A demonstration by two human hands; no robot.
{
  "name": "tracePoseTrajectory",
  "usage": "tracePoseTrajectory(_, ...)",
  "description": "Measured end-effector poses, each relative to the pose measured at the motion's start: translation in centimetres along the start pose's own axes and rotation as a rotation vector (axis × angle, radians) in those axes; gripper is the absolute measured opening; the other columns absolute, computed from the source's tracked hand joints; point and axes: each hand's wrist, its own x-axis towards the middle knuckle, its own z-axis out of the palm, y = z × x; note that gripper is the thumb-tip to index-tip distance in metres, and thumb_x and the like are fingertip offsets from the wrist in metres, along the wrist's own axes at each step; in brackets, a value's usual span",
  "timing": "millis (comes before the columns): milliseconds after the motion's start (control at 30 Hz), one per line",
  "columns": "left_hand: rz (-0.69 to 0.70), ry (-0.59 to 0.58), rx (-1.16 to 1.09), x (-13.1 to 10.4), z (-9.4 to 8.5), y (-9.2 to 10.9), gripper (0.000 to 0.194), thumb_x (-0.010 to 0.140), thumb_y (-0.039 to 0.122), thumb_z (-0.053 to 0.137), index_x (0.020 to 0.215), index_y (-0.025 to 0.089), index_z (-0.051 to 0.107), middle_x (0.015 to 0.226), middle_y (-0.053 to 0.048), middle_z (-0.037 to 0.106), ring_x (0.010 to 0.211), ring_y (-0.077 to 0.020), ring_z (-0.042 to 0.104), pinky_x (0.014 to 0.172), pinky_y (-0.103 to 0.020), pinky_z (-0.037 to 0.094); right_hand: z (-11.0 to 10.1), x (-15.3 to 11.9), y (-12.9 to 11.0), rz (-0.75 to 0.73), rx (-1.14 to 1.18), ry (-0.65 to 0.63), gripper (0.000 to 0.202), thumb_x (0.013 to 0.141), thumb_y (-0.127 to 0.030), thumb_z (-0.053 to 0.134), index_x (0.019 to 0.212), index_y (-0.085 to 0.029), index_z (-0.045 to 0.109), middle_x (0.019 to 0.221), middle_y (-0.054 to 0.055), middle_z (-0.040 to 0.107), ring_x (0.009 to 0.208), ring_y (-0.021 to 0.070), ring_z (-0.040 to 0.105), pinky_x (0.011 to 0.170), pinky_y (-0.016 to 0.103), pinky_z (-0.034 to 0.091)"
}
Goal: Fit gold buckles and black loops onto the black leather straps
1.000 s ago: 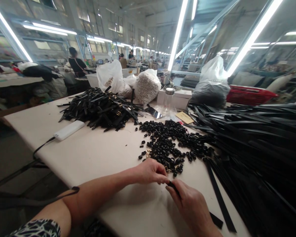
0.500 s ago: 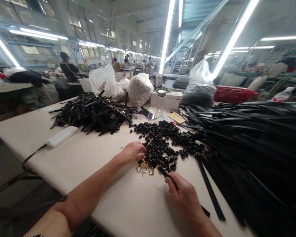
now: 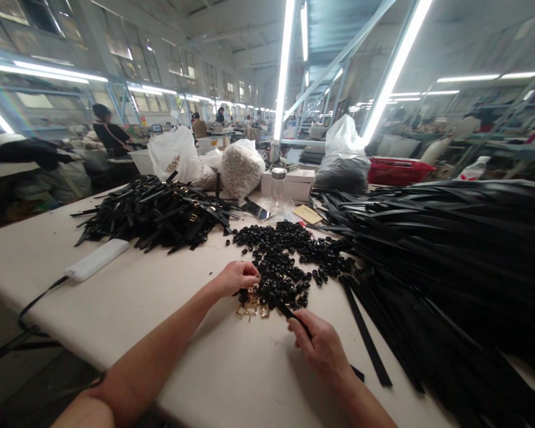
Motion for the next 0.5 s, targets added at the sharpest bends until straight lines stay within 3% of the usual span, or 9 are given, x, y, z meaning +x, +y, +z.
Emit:
tracePoseTrajectory(100,-0.067,-0.042,-0.344,-0.7,0.3,1.2,0.035,0.077,0.042,0.064,0.094,0.012,0.067,0.077,-0.006,0.068,0.066,-0.0128,0.062,0.066,-0.025,0.05,-0.1,0.0,-0.2,0.047,0.089,-0.004,0.027,0.095,-0.035,0.041,0.078,-0.02,0.055,0.07,0.001,0.062,0.057,0.0135,0.058,0.054,0.024,0.043)
tracePoseTrajectory(200,-0.154,-0.097,-0.749,-1.5,1.0,2.2,0.042,0.069,0.046,0.076,0.091,0.011,0.069,0.087,-0.009,0.069,0.069,-0.0115,0.063,0.068,-0.022,0.05,-0.2,0.0,-0.5,0.099,0.189,-0.006,0.029,0.094,-0.037,0.043,0.075,-0.019,0.055,0.066,0.0,0.06,0.051,0.0118,0.056,0.051,0.023,0.042)
tracePoseTrajectory(500,-0.264,-0.094,-0.972,-2.7,3.0,3.5,0.037,0.059,0.038,0.087,0.074,0.011,0.066,0.08,-0.004,0.067,0.066,-0.0087,0.063,0.061,-0.016,0.051,-0.4,0.1,-1.2,0.171,0.329,0.018,0.031,0.092,-0.039,0.046,0.073,-0.018,0.057,0.06,-0.001,0.059,0.047,0.0103,0.053,0.047,0.02,0.04)
